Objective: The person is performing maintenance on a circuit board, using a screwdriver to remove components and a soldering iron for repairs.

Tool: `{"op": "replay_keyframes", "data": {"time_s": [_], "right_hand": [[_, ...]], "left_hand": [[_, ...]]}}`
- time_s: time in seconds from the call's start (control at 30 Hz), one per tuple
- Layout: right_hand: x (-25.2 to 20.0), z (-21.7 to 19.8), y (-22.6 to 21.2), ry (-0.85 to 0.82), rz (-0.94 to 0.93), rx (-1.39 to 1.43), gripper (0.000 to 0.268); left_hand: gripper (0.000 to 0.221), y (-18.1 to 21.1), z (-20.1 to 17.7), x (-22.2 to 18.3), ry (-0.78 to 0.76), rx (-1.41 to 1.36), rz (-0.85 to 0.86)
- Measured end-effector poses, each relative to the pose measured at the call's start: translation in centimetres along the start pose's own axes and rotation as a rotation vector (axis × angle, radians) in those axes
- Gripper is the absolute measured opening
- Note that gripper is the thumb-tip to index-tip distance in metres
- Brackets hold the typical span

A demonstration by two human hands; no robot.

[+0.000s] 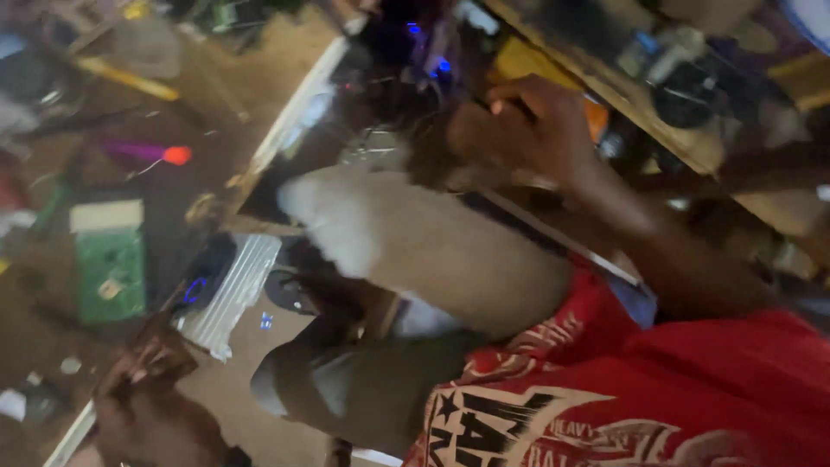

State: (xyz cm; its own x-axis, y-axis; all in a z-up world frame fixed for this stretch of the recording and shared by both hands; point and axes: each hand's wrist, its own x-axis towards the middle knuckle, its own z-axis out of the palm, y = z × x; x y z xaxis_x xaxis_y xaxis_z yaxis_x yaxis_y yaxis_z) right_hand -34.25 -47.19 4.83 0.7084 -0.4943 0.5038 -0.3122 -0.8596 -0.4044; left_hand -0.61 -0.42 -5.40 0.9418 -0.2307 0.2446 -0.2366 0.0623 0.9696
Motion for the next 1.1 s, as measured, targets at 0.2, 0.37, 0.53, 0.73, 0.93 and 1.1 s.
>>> {"op": "replay_keyframes", "data": {"time_s": [0.2,0.37,0.53,0.73,0.93,1.1], "right_hand": [[-6.3,2.9,22.9,-0.039,0.289,-0.341,0.014],[-5.3,1.8,38.9,0.071,0.336,-0.62,0.013],[-5.6,-1.4,49.6,0.44,0.775,-0.258,0.031],[-2.5,-0.8,40.3,-0.115,0.235,-0.675,0.037],[-1.6,-0.8,41.7,-0.156,0.326,-0.584,0.029],[-0.7,-0.6,39.1,-0.111,0.27,-0.55,0.018]], "left_hand": [[0.003,8.1,5.6,-1.3,0.049,0.202,-0.13],[0.02,3.5,3.0,-0.5,0.023,0.056,-0.064],[0.01,4.6,3.3,-0.3,0.044,0.115,-0.118],[0.019,4.4,3.7,-0.7,0.062,0.118,-0.13],[0.019,5.2,4.3,-0.9,0.013,0.193,-0.112],[0.015,5.1,4.0,-0.8,0.044,0.221,-0.16]]}}
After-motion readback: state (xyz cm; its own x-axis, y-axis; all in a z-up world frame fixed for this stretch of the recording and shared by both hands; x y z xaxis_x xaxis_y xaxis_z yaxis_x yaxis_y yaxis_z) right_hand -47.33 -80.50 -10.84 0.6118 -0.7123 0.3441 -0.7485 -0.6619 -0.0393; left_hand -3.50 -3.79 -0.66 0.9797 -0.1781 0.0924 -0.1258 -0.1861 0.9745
